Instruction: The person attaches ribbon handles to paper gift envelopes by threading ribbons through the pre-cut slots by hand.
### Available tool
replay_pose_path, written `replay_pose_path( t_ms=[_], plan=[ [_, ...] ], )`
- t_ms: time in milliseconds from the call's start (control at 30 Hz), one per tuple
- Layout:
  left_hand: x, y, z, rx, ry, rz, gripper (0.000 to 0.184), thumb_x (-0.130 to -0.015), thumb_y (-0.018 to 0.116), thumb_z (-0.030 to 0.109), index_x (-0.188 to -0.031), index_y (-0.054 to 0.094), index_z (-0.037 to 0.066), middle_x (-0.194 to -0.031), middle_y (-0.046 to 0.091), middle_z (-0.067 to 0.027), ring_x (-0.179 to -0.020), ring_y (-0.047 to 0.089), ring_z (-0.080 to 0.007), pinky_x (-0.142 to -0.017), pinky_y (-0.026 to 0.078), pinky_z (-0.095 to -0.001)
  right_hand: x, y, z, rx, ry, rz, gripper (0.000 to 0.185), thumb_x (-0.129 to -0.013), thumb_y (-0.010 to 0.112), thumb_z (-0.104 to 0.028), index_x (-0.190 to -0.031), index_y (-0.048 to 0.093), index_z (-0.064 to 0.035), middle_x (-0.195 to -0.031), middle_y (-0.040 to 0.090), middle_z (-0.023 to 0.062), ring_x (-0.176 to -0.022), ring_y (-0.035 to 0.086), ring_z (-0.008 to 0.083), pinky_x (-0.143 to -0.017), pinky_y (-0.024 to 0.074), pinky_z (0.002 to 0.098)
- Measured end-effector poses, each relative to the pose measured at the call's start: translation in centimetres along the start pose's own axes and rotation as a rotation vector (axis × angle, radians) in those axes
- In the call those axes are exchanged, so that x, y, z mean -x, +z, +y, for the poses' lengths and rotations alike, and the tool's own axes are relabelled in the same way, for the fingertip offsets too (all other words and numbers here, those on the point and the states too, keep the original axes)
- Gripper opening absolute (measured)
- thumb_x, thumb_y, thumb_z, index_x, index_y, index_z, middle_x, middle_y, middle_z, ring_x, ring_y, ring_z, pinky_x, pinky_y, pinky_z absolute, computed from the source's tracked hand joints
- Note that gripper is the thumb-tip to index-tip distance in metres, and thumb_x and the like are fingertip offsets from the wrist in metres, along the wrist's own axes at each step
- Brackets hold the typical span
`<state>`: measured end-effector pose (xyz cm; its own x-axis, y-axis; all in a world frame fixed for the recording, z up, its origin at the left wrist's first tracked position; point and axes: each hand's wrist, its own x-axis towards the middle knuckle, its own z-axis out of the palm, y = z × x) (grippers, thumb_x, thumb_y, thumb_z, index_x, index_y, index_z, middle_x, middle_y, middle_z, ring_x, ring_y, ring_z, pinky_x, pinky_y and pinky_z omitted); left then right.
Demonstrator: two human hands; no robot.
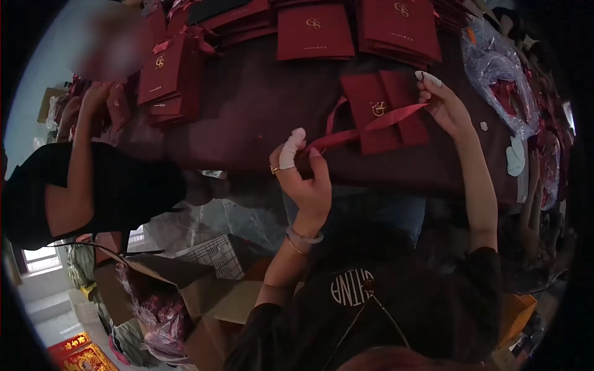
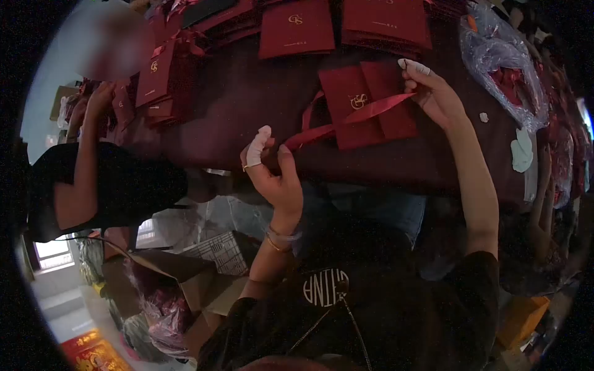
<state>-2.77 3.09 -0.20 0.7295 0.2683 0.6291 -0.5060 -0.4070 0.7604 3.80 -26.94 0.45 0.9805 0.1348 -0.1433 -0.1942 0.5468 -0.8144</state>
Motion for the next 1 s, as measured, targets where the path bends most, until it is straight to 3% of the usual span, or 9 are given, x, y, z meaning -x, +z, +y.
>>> replay_pose_path(
  t_ms=[67, 167, 233, 300, 400, 467, 533, 800, 1000],
  plan=[
    [-1.3, 1.2, 0.8, 0.033, 0.176, -0.179, 0.03, -0.082, 0.054, 0.0, -0.112, 0.053, 0.001, -0.095, 0.056, -0.0084, -0.078, 0.053, -0.015, -0.067, 0.045, -0.0258, 0.1, 0.0, 0.0, 0.023, 0.005, 0.021, 0.026, -0.087, 0.056, -0.013, -0.11, 0.053, -0.001, -0.086, 0.055, 0.0011, -0.071, 0.05, 0.007, -0.07, 0.0425, 0.0215],
    [-3.2, 4.1, 2.6, 0.04, -0.205, -0.469, 0.032, -0.082, 0.06, 0.01, -0.111, 0.053, -0.001, -0.096, 0.057, -0.0111, -0.076, 0.056, -0.017, -0.066, 0.046, -0.0272, 0.3, 0.6, -0.1, 0.085, 0.007, 0.053, 0.027, -0.087, 0.056, -0.013, -0.111, 0.054, -0.0002, -0.087, 0.055, 0.001, -0.071, 0.049, 0.007, -0.07, 0.0419, 0.0209],
    [-3.6, 6.1, 1.5, -0.028, -0.212, -0.473, 0.037, -0.081, 0.062, 0.017, -0.111, 0.052, -0.002, -0.097, 0.056, -0.0131, -0.074, 0.055, -0.0192, -0.066, 0.046, -0.0305, 0.6, 1.6, -0.1, 0.216, -0.022, 0.075, 0.028, -0.085, 0.058, -0.012, -0.11, 0.057, 0.0001, -0.087, 0.056, -0.0002, -0.073, 0.048, 0.0067, -0.07, 0.04, 0.0197],
    [-3.6, 7.0, 0.5, -0.175, -0.043, -0.4, 0.042, -0.08, 0.064, 0.021, -0.111, 0.051, -0.004, -0.095, 0.054, -0.0142, -0.074, 0.054, -0.0209, -0.067, 0.046, -0.0331, 0.8, 2.5, 0.0, 0.356, -0.017, 0.098, 0.027, -0.085, 0.059, -0.012, -0.109, 0.058, -0.0003, -0.086, 0.055, -0.0007, -0.074, 0.048, 0.0066, -0.071, 0.0394, 0.0197],
    [-3.4, 6.9, -0.2, -0.216, -0.142, -0.379, 0.046, -0.079, 0.065, 0.022, -0.113, 0.049, -0.004, -0.097, 0.054, -0.0162, -0.074, 0.054, -0.0222, -0.068, 0.045, -0.0338, 1.3, 3.7, 0.2, 0.533, -0.021, 0.135, 0.025, -0.083, 0.061, -0.013, -0.105, 0.061, -0.0022, -0.088, 0.057, -0.0011, -0.077, 0.048, 0.0061, -0.073, 0.039, 0.02],
    [-3.4, 6.5, -0.4, -0.188, -0.212, -0.458, 0.048, -0.078, 0.067, 0.019, -0.115, 0.048, -0.004, -0.099, 0.054, -0.0158, -0.077, 0.054, -0.0187, -0.069, 0.046, -0.0307, 1.1, 4.1, 0.4, 0.623, -0.047, 0.186, 0.022, -0.082, 0.062, -0.014, -0.102, 0.062, -0.0035, -0.095, 0.06, 0.0, -0.084, 0.052, 0.0068, -0.078, 0.0401, 0.0207],
    [-3.6, 6.5, 0.0, 0.221, -0.564, -0.518, 0.049, -0.077, 0.068, 0.012, -0.118, 0.047, -0.003, -0.102, 0.054, -0.0139, -0.08, 0.054, -0.0134, -0.069, 0.046, -0.0267, 1.1, 4.6, 0.6, 0.707, -0.047, 0.192, 0.021, -0.082, 0.062, -0.013, -0.101, 0.062, -0.0037, -0.097, 0.06, 0.001, -0.087, 0.053, 0.0076, -0.08, 0.0405, 0.0215],
    [-3.3, 5.6, 1.0, 0.516, -0.617, -0.398, 0.057, -0.075, 0.067, 0.001, -0.125, 0.042, -0.001, -0.113, 0.052, -0.0151, -0.09, 0.054, -0.0139, -0.075, 0.047, -0.0247, 2.1, 6.8, 1.1, 0.907, -0.214, 0.129, 0.016, -0.082, 0.061, -0.008, -0.097, 0.063, -0.0038, -0.096, 0.062, 0.0024, -0.089, 0.055, 0.0102, -0.081, 0.0428, 0.0248],
    [-2.1, 4.6, 1.0, 0.586, -0.611, -0.368, 0.057, -0.075, 0.064, -0.004, -0.127, 0.039, -0.002, -0.119, 0.048, -0.017, -0.1, 0.051, -0.016, -0.082, 0.047, -0.0273, 0.7, 10.5, 2.0, 1.143, -0.522, -0.108, 0.016, -0.079, 0.063, -0.006, -0.094, 0.064, -0.0038, -0.09, 0.062, 0.0064, -0.085, 0.058, 0.0153, -0.076, 0.0448, 0.0273]
  ],
)
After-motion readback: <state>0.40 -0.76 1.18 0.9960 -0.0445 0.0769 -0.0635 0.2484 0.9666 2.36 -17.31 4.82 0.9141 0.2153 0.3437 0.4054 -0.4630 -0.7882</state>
